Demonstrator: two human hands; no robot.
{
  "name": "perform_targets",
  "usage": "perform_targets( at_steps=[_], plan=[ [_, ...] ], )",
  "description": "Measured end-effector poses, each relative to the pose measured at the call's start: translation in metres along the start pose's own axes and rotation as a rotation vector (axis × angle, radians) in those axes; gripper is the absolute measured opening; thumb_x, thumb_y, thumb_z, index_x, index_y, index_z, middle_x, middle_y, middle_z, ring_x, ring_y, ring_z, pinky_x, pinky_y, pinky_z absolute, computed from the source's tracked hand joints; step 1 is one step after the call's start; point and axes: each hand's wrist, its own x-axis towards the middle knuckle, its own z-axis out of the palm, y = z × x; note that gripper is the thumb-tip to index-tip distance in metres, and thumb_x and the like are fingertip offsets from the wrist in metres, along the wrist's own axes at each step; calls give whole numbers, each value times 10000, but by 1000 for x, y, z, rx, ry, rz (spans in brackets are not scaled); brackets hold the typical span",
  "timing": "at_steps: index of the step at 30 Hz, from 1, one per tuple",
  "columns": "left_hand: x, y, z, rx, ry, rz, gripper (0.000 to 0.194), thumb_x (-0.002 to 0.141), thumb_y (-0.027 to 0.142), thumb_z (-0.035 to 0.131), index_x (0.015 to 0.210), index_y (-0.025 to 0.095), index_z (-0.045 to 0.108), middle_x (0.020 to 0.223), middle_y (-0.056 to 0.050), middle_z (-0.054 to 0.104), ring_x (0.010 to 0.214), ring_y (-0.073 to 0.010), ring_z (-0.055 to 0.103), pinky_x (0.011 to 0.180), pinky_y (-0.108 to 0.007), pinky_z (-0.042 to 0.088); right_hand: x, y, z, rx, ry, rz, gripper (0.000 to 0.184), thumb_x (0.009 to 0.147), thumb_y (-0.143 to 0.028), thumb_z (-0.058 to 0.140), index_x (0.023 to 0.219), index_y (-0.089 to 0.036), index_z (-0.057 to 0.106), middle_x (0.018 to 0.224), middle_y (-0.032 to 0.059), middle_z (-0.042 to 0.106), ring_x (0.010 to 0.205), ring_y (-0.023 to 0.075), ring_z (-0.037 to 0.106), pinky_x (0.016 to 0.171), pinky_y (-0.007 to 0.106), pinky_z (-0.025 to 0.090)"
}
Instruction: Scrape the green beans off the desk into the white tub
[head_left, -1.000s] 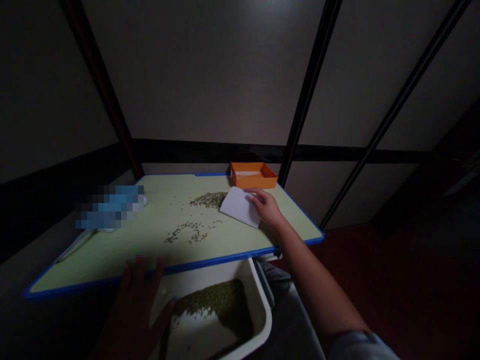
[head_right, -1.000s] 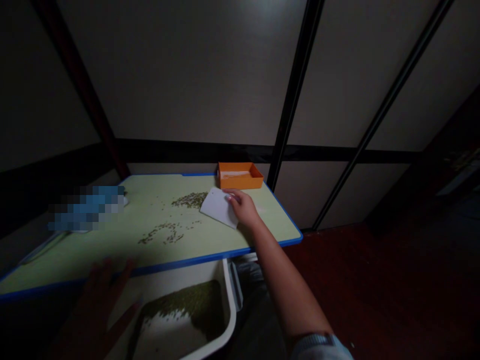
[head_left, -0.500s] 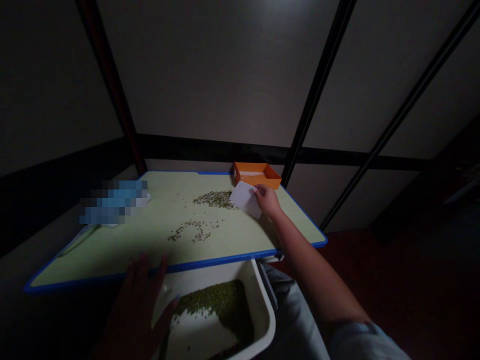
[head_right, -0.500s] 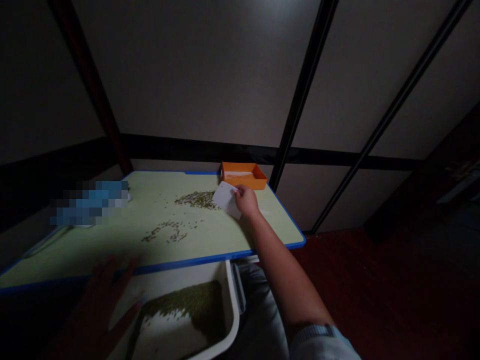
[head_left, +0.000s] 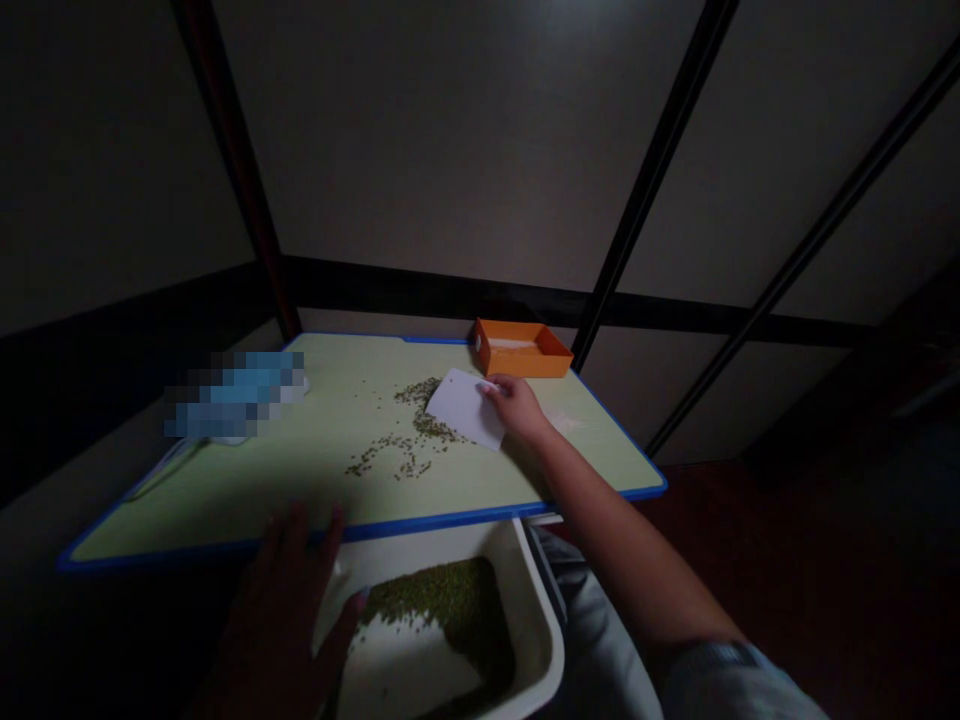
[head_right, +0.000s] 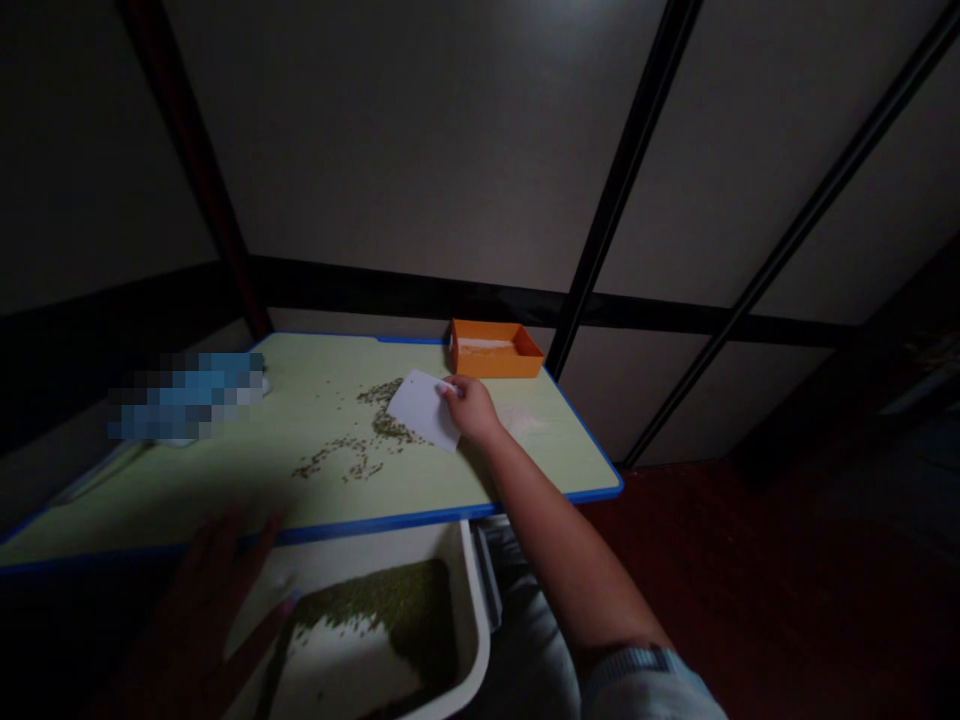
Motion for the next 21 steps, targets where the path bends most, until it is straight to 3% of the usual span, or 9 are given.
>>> perform_targets(
  at_steps=[6, 10, 18, 21],
  plan=[
    [-3, 2, 1, 28, 8, 4, 693, 841, 586, 247, 1440, 240, 295, 1608, -126, 132, 1488, -362, 126, 1133, -623, 335, -13, -5, 18, 67, -79, -17, 225, 786, -343, 574, 811, -153, 692, 701, 16, 649, 640, 153, 542, 613, 260, 424],
    [-7, -1, 3, 60, 1, 9, 683, 846, 569, 294, 1463, 292, 200, 1620, -94, 87, 1497, -340, 99, 1139, -635, 311, -17, -10, 26, 83, -96, -32, 255, 775, -377, 590, 842, -158, 703, 713, 22, 665, 627, 153, 547, 601, 260, 429],
    [-11, -7, 4, 96, -56, -23, 649, 850, 524, 298, 1458, 316, 201, 1621, -59, 84, 1497, -326, 104, 1130, -668, 301, 34, 2, -23, -10, 205, -72, 256, 776, -333, 541, 901, -164, 687, 915, 67, 697, 890, 229, 605, 800, 328, 435],
    [-11, -4, 3, 106, -23, -5, 640, 858, 506, 302, 1460, 314, 194, 1618, -69, 97, 1497, -323, 105, 1113, -672, 324, 55, 11, -25, -40, 244, -40, 242, 776, -305, 536, 882, -156, 695, 894, 73, 704, 885, 237, 618, 797, 339, 443]
  ],
)
